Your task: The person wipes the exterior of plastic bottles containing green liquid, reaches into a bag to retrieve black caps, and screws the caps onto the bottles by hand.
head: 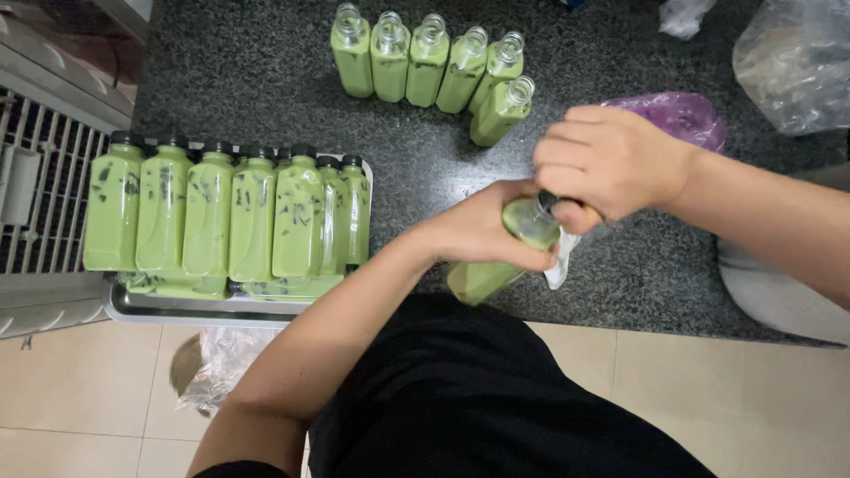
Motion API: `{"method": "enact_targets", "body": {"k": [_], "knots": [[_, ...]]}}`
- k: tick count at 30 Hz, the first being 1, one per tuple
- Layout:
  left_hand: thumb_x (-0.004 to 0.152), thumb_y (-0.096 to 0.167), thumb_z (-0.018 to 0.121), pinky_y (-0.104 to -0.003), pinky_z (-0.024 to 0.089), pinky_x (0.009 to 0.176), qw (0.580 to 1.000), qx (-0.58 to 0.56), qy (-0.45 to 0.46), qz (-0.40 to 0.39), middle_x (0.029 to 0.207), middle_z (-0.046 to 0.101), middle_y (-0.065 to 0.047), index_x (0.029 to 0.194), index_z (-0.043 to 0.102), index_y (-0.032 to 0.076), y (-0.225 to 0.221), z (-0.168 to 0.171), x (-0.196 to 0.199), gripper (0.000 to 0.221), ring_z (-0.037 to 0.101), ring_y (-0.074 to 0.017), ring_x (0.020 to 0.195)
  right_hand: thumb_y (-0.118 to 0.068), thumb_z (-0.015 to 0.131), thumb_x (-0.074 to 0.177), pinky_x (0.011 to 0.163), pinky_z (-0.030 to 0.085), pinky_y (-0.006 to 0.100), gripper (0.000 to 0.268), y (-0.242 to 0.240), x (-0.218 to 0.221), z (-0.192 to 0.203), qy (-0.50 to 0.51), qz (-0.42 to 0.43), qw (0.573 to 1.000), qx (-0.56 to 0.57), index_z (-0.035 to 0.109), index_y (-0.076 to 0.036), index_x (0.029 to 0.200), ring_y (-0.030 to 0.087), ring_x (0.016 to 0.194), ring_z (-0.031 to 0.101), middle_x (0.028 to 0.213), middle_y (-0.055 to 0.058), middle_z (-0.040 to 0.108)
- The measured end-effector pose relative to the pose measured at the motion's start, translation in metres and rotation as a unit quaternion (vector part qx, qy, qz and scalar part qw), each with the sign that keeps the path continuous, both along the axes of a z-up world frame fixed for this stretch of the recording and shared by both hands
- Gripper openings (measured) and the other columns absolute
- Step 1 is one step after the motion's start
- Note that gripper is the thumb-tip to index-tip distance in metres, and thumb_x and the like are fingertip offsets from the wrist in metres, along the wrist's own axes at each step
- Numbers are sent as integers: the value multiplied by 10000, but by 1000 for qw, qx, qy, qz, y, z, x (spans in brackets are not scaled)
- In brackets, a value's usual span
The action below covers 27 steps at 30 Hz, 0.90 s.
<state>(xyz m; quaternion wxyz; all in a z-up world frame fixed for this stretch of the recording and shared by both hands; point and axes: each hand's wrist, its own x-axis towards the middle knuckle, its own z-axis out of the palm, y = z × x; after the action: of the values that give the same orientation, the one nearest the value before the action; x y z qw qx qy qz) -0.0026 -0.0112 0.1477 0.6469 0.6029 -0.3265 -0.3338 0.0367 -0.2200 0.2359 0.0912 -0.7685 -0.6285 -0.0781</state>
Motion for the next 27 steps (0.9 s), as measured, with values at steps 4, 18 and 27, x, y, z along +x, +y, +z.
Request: {"method": "enact_targets", "body": {"k": [4, 18, 27], "knots": [[593, 307, 853, -367, 585, 847, 977, 122, -75, 160, 1016, 738, -126, 1172, 620, 45, -11, 11, -9, 677, 738, -268, 947, -312, 612, 812, 640, 512, 436, 266, -1, -10, -8, -18, -113, 993, -31, 597, -60, 729, 324, 649, 615, 731, 110, 612], [647, 367, 847, -395, 583, 882, 972, 75, -95, 204, 1061, 737, -130, 1162, 616, 85, -18, -15, -1, 631, 746, -283, 989, -536, 358, 1036, 608, 542, 498, 611, 17, -25, -7, 240, -463, 819, -239, 727, -68, 902, 368, 597, 670, 644, 175, 662], [764, 362, 794, -315, 551, 953, 994, 16, 2, -107, 1113, 759, -91, 1171, 730, 55, -5, -6, 0, 514, 716, -201, 1046, -399, 567, 885, 552, 423, 368, 336, 21, -3, 20, -34, 158, 986, 37, 531, -115, 709, 243, 631, 536, 743, 62, 529]]}}
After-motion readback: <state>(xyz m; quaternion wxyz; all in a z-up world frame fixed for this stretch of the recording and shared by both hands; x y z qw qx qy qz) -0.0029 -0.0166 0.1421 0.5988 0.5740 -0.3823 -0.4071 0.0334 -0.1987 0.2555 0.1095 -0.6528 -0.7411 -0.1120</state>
